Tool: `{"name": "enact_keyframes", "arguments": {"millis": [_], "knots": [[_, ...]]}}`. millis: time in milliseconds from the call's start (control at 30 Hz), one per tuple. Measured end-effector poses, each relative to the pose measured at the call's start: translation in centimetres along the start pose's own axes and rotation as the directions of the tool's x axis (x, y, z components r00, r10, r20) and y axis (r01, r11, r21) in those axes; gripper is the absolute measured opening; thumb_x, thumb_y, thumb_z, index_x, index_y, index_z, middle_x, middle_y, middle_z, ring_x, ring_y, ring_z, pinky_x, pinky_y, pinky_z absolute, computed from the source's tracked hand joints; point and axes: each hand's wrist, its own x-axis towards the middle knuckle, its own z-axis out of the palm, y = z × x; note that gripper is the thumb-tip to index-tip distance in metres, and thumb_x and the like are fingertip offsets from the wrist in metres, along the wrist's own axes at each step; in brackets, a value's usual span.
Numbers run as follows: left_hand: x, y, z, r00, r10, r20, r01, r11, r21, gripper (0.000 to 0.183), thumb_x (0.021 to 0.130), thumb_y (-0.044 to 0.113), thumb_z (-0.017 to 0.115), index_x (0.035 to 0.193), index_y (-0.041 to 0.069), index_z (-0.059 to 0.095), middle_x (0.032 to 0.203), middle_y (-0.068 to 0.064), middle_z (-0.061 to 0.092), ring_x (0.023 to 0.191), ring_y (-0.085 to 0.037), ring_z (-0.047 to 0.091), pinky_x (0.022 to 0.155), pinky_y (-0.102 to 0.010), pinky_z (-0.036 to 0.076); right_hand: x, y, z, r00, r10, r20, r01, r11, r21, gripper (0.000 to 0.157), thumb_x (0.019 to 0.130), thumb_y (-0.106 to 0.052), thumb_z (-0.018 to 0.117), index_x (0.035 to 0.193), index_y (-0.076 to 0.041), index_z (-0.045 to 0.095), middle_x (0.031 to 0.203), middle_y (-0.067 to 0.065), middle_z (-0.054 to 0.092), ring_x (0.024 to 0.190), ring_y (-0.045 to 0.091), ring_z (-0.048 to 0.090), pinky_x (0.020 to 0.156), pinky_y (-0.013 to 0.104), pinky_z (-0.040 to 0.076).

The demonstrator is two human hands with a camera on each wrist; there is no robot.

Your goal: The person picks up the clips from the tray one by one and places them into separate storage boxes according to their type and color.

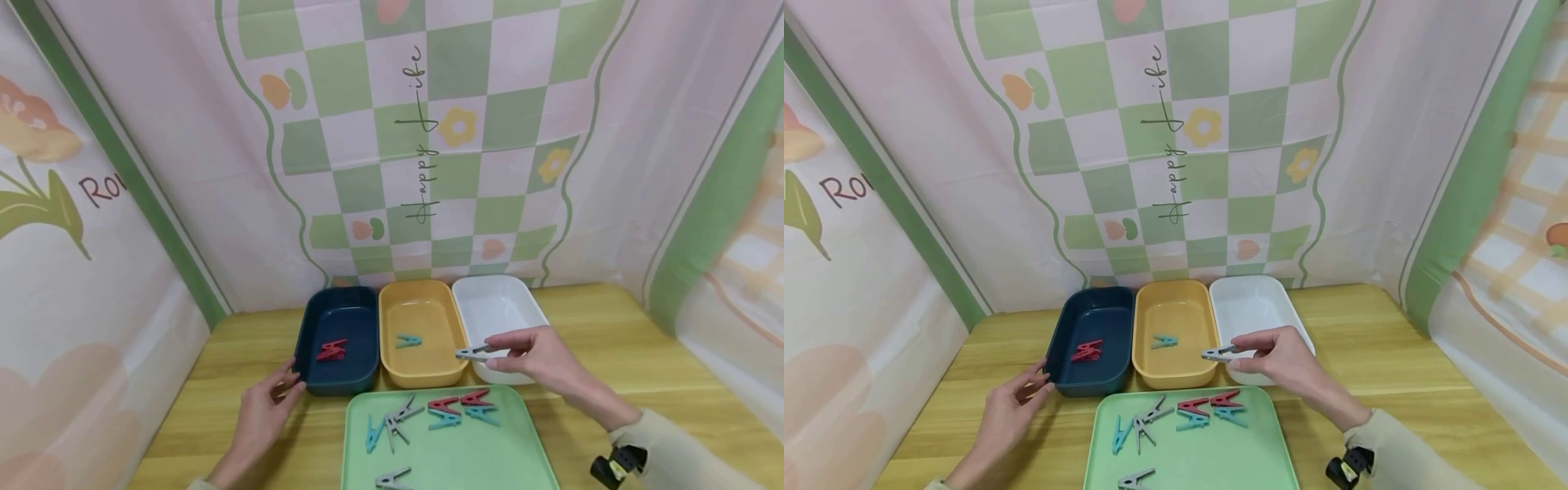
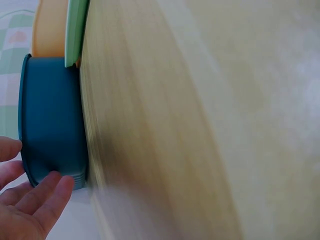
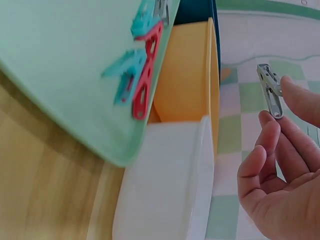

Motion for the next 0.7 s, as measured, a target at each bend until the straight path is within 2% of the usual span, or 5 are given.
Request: {"name": "enact_keyframes", "arguments": {"millis": [167,333,700], "knots": [[0.0,0.0,-0.1,1.0,0.009,0.001,-0.009,1.0,0.006,0.018,0.085,0.011,0.073,0.101,0.004,0.07,0.13,-0.009,0.057,0.098,-0.025,0.066,0.073,-0.026,0.058,0.6,0.5,-0.9,1.0,0.014,-0.017,-0.014,1.0,0.011,0.05,0.073,-0.031,0.082,0.113,-0.004,0.068,0.092,0.009,0.07,0.07,0.015,0.057,0.051,0.022,0.047],[-0.1,0.0,-0.1,1.0,0.005,-0.001,-0.005,1.0,-0.003,0.019,0.085,0.011,0.073,0.102,0.003,0.07,0.131,-0.009,0.056,0.098,-0.024,0.066,0.074,-0.026,0.058,1.4,1.3,-1.6,0.999,0.033,-0.042,-0.032,0.999,0.013,0.054,0.074,-0.033,0.082,0.116,-0.003,0.067,0.102,0.011,0.07,0.077,0.015,0.06,0.061,0.025,0.053],[0.0,0.0,-0.1,1.0,0.0,-0.002,0.0,1.0,-0.008,0.019,0.084,0.009,0.073,0.101,0.003,0.069,0.131,-0.009,0.056,0.099,-0.025,0.065,0.073,-0.024,0.057,3.4,2.7,-2.6,0.995,0.079,-0.062,-0.079,0.997,-0.007,0.055,0.077,-0.036,0.079,0.118,-0.002,0.065,0.106,0.012,0.069,0.088,0.015,0.063,0.07,0.026,0.053]]}}
